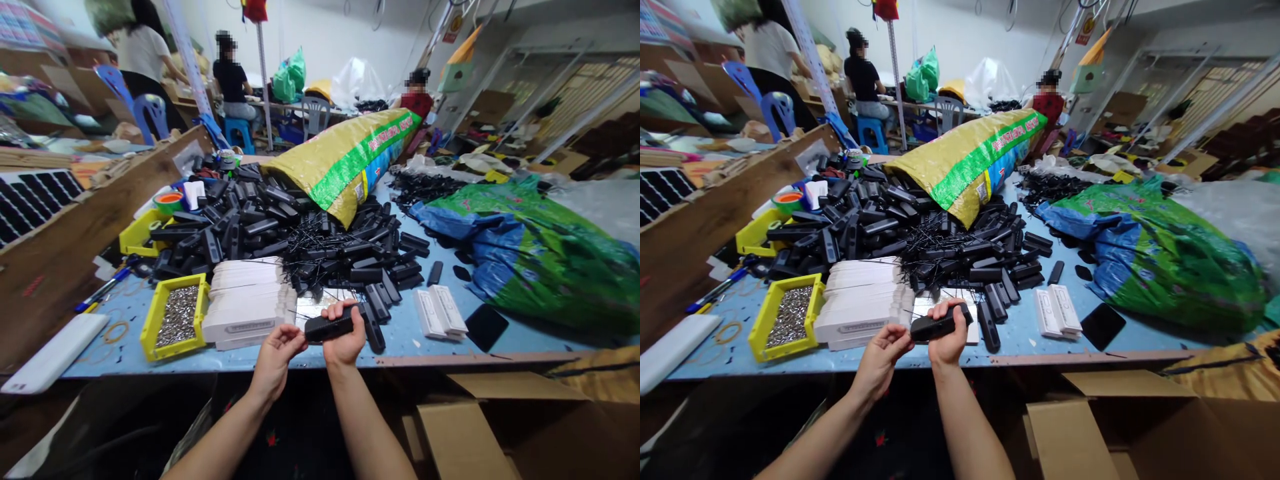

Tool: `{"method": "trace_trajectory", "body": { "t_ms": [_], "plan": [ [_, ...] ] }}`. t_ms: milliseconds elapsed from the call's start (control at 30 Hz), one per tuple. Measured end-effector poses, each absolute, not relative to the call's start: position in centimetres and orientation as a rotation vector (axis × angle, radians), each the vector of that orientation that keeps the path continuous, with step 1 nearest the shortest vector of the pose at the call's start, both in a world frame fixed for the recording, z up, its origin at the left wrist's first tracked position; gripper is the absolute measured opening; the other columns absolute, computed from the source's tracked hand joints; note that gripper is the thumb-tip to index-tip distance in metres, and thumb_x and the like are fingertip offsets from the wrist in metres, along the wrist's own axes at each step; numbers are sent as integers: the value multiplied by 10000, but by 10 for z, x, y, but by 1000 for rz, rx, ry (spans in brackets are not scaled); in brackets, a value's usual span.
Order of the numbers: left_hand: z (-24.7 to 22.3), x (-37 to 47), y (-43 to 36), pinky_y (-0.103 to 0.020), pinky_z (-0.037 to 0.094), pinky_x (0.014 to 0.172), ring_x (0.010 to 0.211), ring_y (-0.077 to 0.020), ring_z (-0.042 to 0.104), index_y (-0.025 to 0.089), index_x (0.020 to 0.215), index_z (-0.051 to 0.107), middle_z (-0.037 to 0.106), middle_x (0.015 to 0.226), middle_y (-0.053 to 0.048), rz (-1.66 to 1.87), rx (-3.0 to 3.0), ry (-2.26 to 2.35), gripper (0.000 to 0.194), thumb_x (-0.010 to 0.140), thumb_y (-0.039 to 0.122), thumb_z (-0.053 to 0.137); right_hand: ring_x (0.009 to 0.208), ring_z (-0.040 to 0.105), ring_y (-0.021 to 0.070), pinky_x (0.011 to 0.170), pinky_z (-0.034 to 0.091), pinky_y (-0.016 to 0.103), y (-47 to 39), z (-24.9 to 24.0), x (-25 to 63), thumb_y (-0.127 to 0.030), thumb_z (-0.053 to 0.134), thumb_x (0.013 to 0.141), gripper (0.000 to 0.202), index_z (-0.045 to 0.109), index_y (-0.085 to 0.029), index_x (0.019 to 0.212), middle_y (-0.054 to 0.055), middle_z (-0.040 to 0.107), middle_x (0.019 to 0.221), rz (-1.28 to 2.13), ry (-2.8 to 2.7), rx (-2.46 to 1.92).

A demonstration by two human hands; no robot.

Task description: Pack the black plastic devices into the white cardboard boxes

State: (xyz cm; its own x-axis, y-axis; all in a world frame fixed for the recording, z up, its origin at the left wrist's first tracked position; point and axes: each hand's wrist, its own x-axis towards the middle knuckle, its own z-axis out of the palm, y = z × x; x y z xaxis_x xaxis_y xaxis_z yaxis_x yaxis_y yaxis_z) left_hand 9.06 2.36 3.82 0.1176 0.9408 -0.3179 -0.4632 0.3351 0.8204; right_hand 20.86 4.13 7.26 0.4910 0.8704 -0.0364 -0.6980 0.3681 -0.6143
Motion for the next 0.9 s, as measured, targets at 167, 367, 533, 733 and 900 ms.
{"method": "trace_trajectory", "body": {
  "t_ms": [167,367,533,733,900],
  "plan": [
    [32,101,15,-230,514,678,657,-97,598,184,789,481,600,708,21,1222,681,981,355,620,278,779,540,412,94,590,416,250,42,67,205,-405,492,782,207,417,-212,778,-50,362,621,1024,-217,-626],
    [10,83,21,-365,506,852,914,-193,627,192,966,528,636,970,-73,1094,1307,1127,285,740,304,661,541,460,115,590,436,286,35,46,229,-382,523,775,202,451,-202,718,-41,430,585,861,-551,-783],
    [28,30,61,-398,443,941,1032,-217,564,186,1046,558,613,1066,-94,1089,2107,1338,224,849,283,517,550,520,143,563,427,282,46,16,279,-360,669,667,250,522,-167,605,3,534,579,728,-1082,-1110],
    [36,-82,82,-407,426,923,997,-267,559,120,1017,550,601,1010,-141,902,2339,2016,274,826,273,427,832,615,213,786,487,364,69,-16,304,-451,613,742,536,439,-154,1153,85,621,920,502,-813,-1529],
    [8,-145,81,-412,453,866,932,-295,589,109,972,614,628,972,-155,200,2262,2149,310,791,235,395,1180,450,281,1022,322,492,64,-23,299,-377,540,827,399,521,-128,1139,180,508,1201,-80,-1223,-1656]
  ]
}}
